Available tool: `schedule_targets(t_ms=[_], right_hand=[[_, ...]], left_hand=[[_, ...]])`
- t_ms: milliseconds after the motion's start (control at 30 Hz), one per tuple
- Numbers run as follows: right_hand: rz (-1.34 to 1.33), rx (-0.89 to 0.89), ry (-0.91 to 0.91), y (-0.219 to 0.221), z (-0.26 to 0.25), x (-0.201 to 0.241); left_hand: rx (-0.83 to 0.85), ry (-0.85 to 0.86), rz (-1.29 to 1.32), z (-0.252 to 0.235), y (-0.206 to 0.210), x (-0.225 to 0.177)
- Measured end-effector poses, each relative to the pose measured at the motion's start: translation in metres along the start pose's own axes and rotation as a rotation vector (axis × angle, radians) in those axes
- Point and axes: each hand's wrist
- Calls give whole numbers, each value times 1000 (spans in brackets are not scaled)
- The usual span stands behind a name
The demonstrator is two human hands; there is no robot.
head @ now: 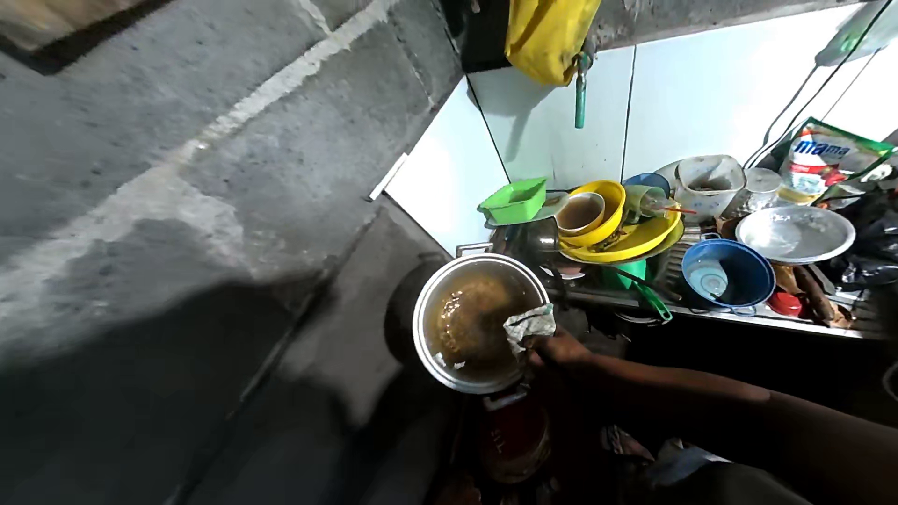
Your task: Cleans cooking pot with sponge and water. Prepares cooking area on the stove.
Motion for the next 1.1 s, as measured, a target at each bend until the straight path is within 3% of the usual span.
schedule_targets(t_ms=[67, 133, 233, 367, 533, 667, 767, 900, 1000, 1100], right_hand=[[-58, -10, -5, -1, -3, 5], [-60, -43, -15, -3, -9, 8], [76, -88, 68, -15, -22, 17], [149, -107, 117, -30, -33, 38], [74, -42, 29, -61, -43, 55], [352, 82, 46, -95, -28, 75], [415, 167, -59, -129, -13, 84], [520, 373, -211, -198, 19, 103], [506, 444, -248, -256, 30, 90], [448, 411, -108, -300, 45, 85]], left_hand=[[52, 141, -301, -12, -1, 9], [27, 241, -432, -28, 2, 25], [9, 85, -225, -34, 22, 11], [147, 290, -423, -47, 39, 30], [157, 231, -363, -59, 69, 31], [55, 170, -370, -55, 95, 6], [-27, 204, -366, -73, 119, 4], [-36, 179, -54, -102, 146, -3], [-40, 159, -205, -126, 156, -15], [-86, 212, -406, -136, 171, -30]])
Point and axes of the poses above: each hand's wrist, its own z-axis away from the middle knuckle, its own y-axis out of the palm, x = y × z, and after that the axes turned 3 degrees about x, right-handed
